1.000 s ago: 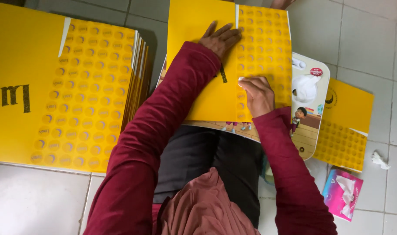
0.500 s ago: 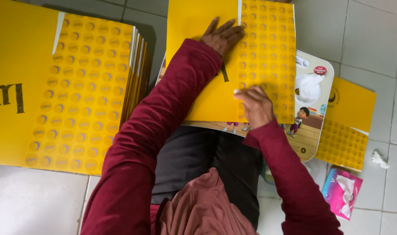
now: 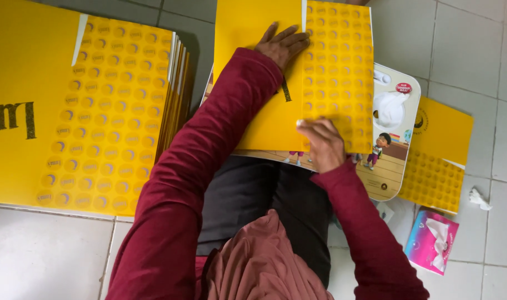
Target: Applying adhesive to the edges of cardboard folders and folding them to assemble the final product.
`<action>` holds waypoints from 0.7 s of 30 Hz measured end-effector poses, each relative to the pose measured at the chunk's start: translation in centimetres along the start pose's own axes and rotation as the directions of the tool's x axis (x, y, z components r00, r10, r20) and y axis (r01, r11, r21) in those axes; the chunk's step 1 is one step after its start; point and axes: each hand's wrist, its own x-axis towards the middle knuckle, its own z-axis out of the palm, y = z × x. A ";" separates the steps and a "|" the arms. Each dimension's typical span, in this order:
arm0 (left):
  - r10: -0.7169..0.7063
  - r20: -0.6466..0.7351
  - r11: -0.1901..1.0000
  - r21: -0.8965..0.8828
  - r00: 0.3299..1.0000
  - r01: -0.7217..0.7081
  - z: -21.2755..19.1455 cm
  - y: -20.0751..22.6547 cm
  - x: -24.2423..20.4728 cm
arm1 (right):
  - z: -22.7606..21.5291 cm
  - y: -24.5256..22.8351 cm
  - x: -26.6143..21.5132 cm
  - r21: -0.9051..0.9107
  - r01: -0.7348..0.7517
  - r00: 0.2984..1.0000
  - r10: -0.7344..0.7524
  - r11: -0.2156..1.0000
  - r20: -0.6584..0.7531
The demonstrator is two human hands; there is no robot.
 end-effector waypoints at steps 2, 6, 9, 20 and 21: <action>0.019 -0.028 1.000 0.008 0.999 -0.019 0.7 -0.3 0.3 | -1.1 -1.6 -1.8 0.029 0.009 1.000 -0.009 1.000 -0.011; 0.035 -0.077 0.999 0.002 0.996 -0.035 1.8 -0.9 0.7 | -3.1 -4.7 -2.8 0.101 0.035 0.998 -0.029 0.994 -0.058; 0.009 0.005 1.000 -0.003 1.000 -0.009 1.2 -0.6 0.7 | -2.0 -3.3 -3.2 0.048 0.012 1.000 -0.011 0.999 -0.020; 0.022 -0.035 0.999 -0.043 0.999 -0.024 0.9 -0.8 0.6 | 1.3 3.0 3.8 0.074 -0.043 0.999 0.040 0.996 0.034; 0.014 -0.015 0.999 -0.050 1.000 -0.014 0.5 -0.5 0.6 | 1.5 3.5 4.6 0.083 -0.040 0.999 0.037 0.996 0.030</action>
